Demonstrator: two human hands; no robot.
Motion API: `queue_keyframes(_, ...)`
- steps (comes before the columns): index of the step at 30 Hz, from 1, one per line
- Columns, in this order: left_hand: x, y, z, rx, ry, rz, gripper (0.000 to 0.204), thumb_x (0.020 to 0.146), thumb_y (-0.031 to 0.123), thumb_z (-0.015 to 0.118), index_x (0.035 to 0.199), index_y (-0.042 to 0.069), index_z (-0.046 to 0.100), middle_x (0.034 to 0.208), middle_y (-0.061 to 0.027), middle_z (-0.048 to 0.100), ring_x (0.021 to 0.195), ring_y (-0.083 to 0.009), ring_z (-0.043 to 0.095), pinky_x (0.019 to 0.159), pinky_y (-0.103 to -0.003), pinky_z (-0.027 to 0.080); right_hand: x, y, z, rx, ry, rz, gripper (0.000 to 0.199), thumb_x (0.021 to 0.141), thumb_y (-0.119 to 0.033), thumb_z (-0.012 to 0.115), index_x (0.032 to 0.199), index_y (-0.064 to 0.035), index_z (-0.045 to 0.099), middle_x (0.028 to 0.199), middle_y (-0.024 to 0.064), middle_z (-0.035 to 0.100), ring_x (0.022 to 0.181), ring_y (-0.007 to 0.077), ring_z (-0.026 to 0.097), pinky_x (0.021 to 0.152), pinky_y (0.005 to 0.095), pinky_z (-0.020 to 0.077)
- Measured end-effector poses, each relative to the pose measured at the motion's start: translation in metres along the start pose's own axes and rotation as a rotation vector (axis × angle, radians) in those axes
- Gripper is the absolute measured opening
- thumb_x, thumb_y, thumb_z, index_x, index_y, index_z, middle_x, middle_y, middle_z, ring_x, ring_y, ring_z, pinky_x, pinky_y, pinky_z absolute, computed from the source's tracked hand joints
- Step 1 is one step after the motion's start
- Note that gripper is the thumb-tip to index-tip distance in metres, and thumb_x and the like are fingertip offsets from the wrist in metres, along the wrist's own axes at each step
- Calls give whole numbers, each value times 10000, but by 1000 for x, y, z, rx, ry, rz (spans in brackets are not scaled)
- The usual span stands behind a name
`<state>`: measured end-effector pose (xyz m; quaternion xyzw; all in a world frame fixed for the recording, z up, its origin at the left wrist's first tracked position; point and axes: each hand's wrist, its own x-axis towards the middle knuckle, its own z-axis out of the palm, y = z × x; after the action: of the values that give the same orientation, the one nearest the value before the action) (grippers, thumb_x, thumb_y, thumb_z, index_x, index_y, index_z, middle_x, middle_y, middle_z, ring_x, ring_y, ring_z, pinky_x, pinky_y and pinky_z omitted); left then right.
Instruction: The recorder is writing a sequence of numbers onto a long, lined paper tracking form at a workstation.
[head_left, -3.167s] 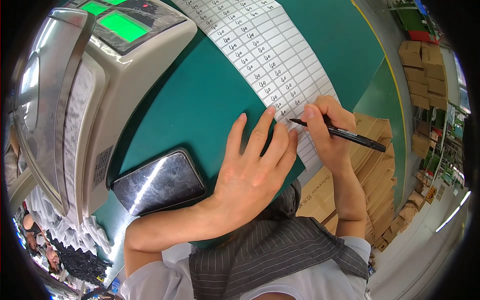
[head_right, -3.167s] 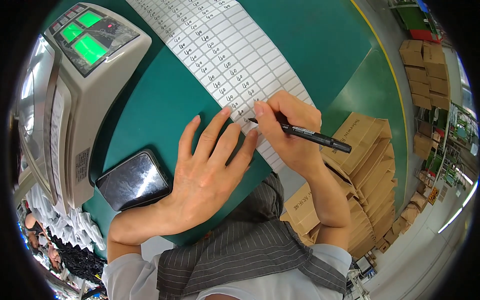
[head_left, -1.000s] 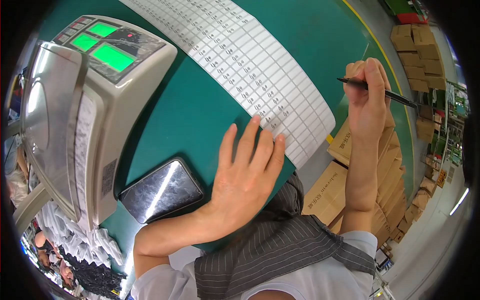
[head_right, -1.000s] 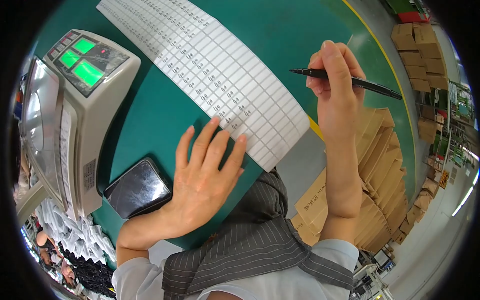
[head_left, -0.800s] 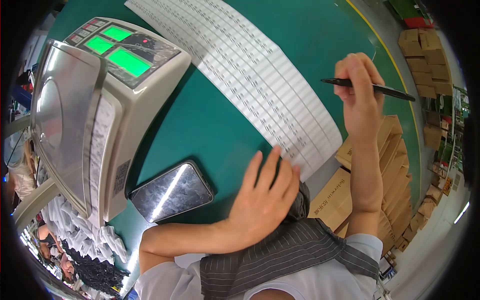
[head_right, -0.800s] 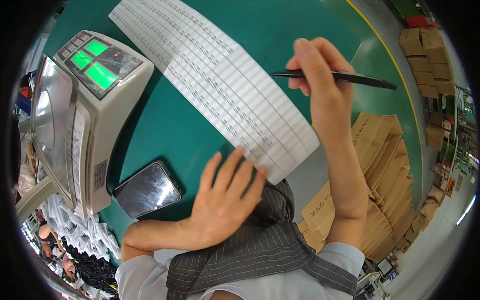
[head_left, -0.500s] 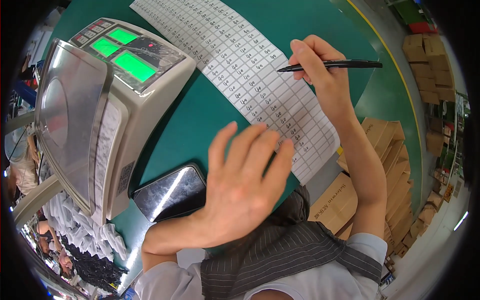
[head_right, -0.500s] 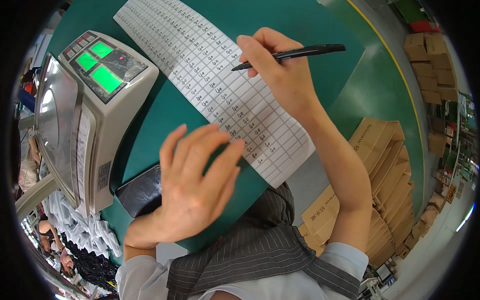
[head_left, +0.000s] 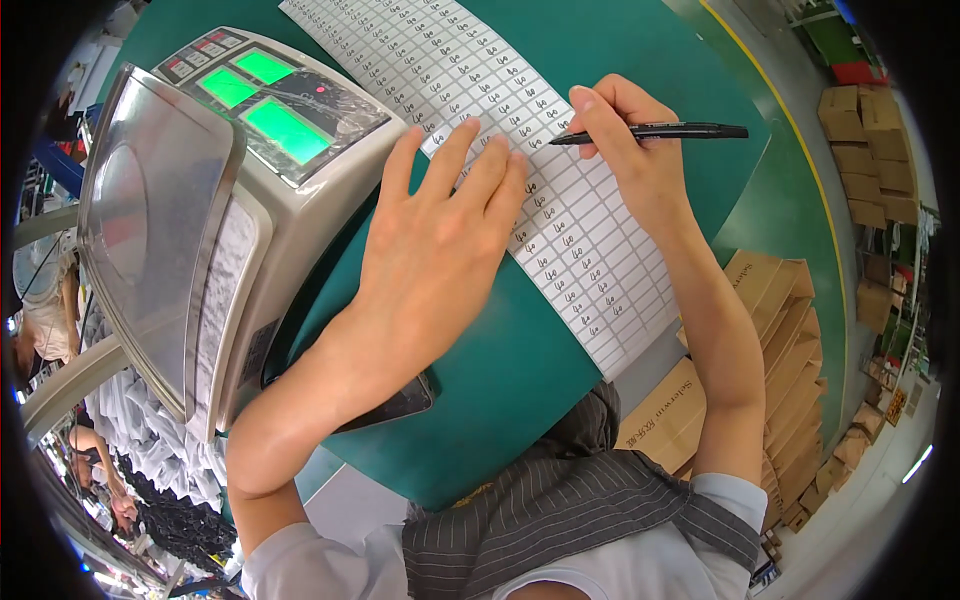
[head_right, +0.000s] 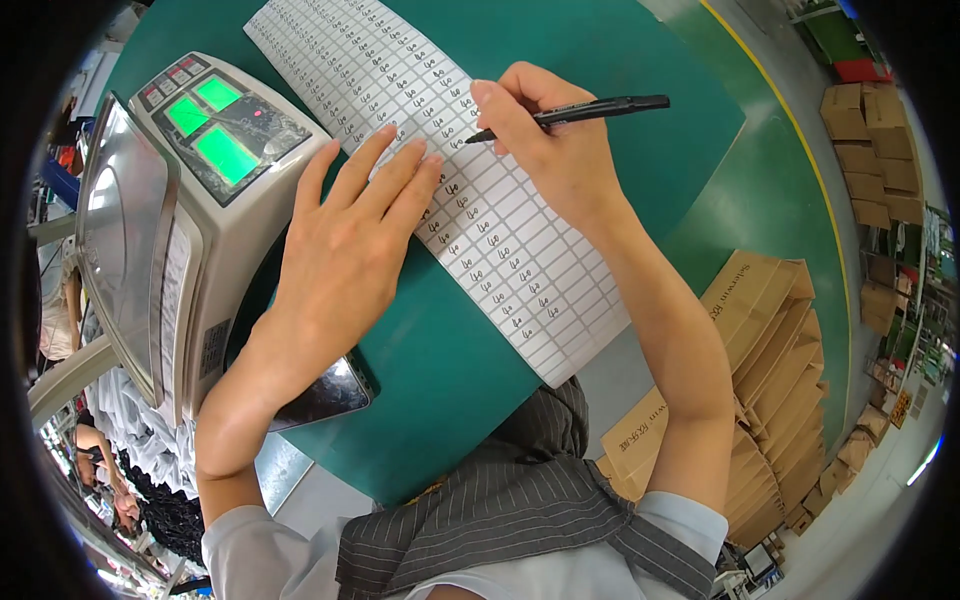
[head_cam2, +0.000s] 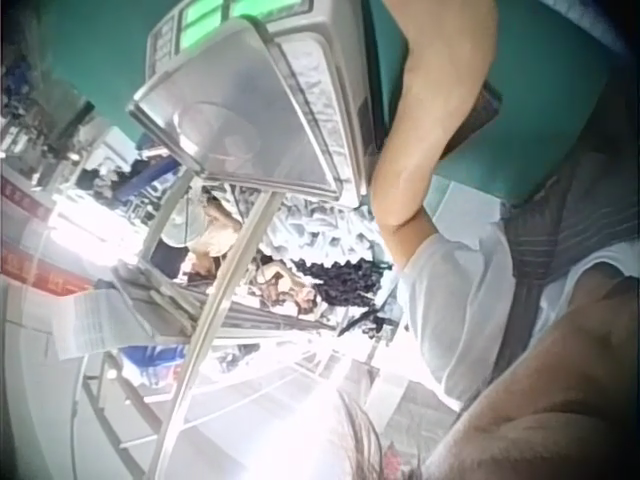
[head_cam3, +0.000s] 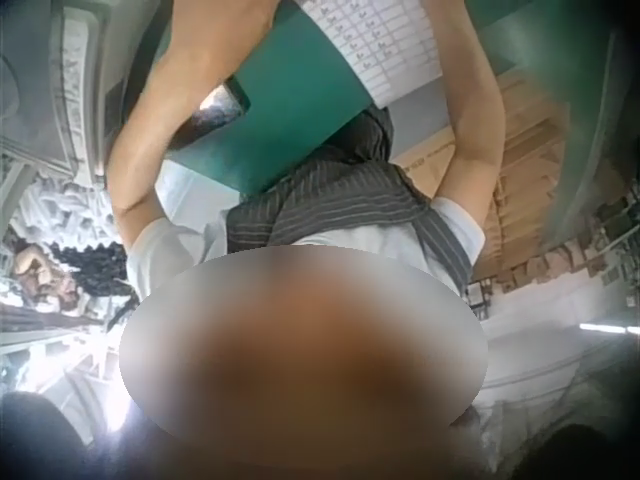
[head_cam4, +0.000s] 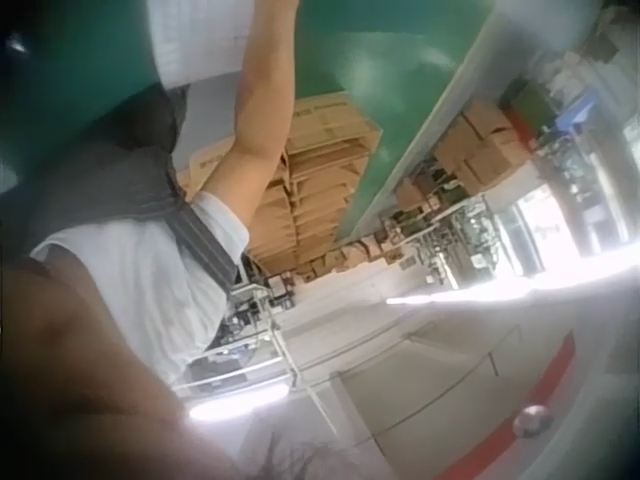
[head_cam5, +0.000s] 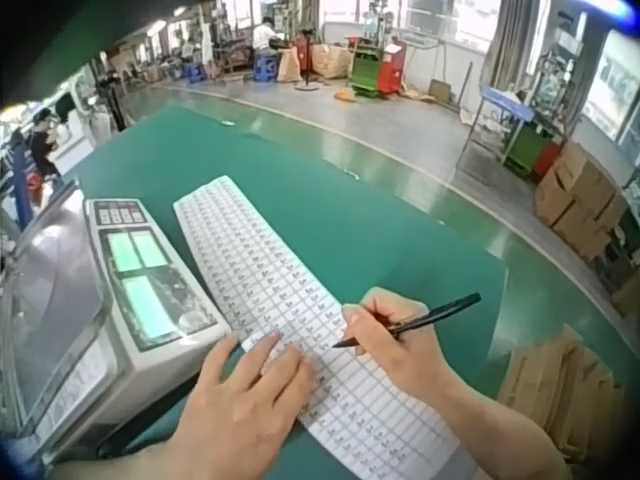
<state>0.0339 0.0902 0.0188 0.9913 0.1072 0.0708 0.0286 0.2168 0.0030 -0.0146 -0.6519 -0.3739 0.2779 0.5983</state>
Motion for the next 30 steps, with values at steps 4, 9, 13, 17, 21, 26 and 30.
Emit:
queue_keyframes(4,2,-5,6,-16,5,20,436,809,0,529,1238,64,574,1258,-90,563,1242,-285,478,1061,-500,303,0,-1,2,61,42,5,269,901,-203,636,714,-19,574,637,-3,584,560,35,501,496,198,365)
queue_keyframes(9,7,-4,6,14,-4,31,432,792,-6,532,1213,73,593,1231,-92,568,1213,-280,492,1062,-496,306,-2,-3,0,-48,-19,-12,273,903,-191,635,699,-22,567,596,-17,548,529,31,457,467,212,339)
queue_keyframes(13,8,-5,5,11,-2,42,429,780,-11,538,1197,68,599,1222,-89,567,1211,-275,492,1066,-494,307,-4,4,3,-136,-5,-20,278,904,-179,634,689,-22,555,574,-24,521,518,30,432,457,217,325)
queue_keyframes(17,8,-5,3,11,-17,40,430,780,-11,541,1199,65,597,1214,-88,568,1214,-275,491,1066,-494,307,-5,6,3,-144,27,-45,270,894,-155,647,685,-18,544,563,-24,507,517,30,414,462,217,322)
queue_keyframes(21,9,-3,4,18,-13,36,414,786,-3,546,1190,64,605,1203,-88,570,1210,-275,495,1066,-494,308,-5,5,5,-155,13,-26,266,889,-149,658,687,-17,545,562,-22,507,521,31,412,462,219,317)
queue_keyframes(26,10,-2,4,25,-10,34,397,791,2,548,1177,62,618,1187,-87,576,1198,-280,504,1064,-494,312,-4,6,5,-184,5,-43,275,886,-159,667,685,-18,543,558,-23,498,520,33,405,461,219,308)
queue_keyframes(30,10,-2,4,25,10,31,389,789,-2,548,1165,58,627,1175,-87,583,1189,-282,509,1064,-492,314,-3,7,4,-249,-11,-66,282,886,-154,664,678,-18,531,550,-27,472,512,40,373,455,229,294)
